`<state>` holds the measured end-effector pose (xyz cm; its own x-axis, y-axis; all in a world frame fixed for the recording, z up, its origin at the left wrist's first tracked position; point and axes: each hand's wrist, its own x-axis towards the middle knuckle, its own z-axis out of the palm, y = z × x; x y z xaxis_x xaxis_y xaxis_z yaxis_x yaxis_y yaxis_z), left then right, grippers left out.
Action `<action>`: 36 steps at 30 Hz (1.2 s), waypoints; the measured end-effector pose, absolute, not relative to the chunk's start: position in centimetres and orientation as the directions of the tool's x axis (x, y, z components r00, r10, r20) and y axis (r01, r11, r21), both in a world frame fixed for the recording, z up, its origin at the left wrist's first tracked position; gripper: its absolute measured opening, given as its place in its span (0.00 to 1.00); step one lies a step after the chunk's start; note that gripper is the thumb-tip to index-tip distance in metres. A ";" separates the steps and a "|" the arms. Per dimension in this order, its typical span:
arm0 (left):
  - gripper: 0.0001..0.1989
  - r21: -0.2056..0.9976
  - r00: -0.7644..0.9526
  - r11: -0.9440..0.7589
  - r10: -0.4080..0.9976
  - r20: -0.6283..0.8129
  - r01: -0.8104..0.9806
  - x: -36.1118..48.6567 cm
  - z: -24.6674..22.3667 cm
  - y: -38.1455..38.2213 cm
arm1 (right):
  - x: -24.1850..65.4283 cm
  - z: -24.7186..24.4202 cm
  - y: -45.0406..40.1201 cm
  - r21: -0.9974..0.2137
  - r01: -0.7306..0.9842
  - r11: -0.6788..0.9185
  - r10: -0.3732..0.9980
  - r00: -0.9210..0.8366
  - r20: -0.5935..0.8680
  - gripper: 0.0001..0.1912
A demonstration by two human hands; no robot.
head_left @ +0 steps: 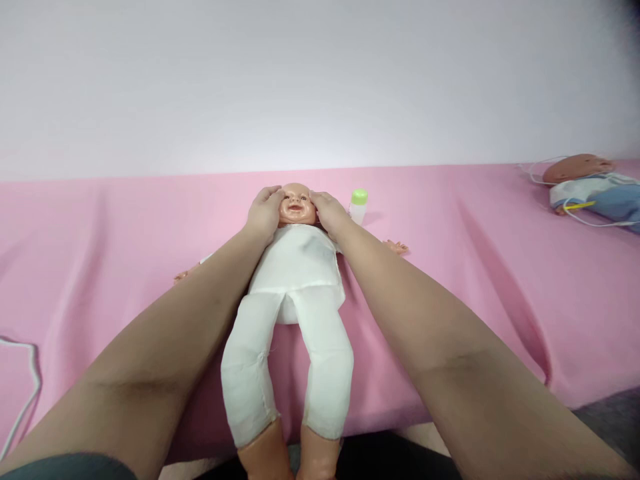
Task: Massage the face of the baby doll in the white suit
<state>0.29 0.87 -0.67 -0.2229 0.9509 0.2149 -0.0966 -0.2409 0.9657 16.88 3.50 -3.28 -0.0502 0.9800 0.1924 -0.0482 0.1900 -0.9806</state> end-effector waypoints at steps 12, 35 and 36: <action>0.14 0.958 -0.209 -0.259 0.950 0.230 -0.122 0.3 -0.9 1.1 | 16.8 -3.7 3.9 -0.978 -0.068 0.199 0.978 -0.055 0.203 0.20; 0.14 0.963 -0.210 -0.251 0.951 0.227 -0.095 0.3 -0.7 0.9 | 17.0 -3.8 4.0 -0.979 -0.067 0.191 0.980 -0.053 0.194 0.22; 0.14 0.964 -0.214 -0.250 0.950 0.225 -0.095 0.3 -0.7 0.9 | 17.0 -3.8 4.0 -0.978 -0.067 0.196 0.978 -0.058 0.200 0.22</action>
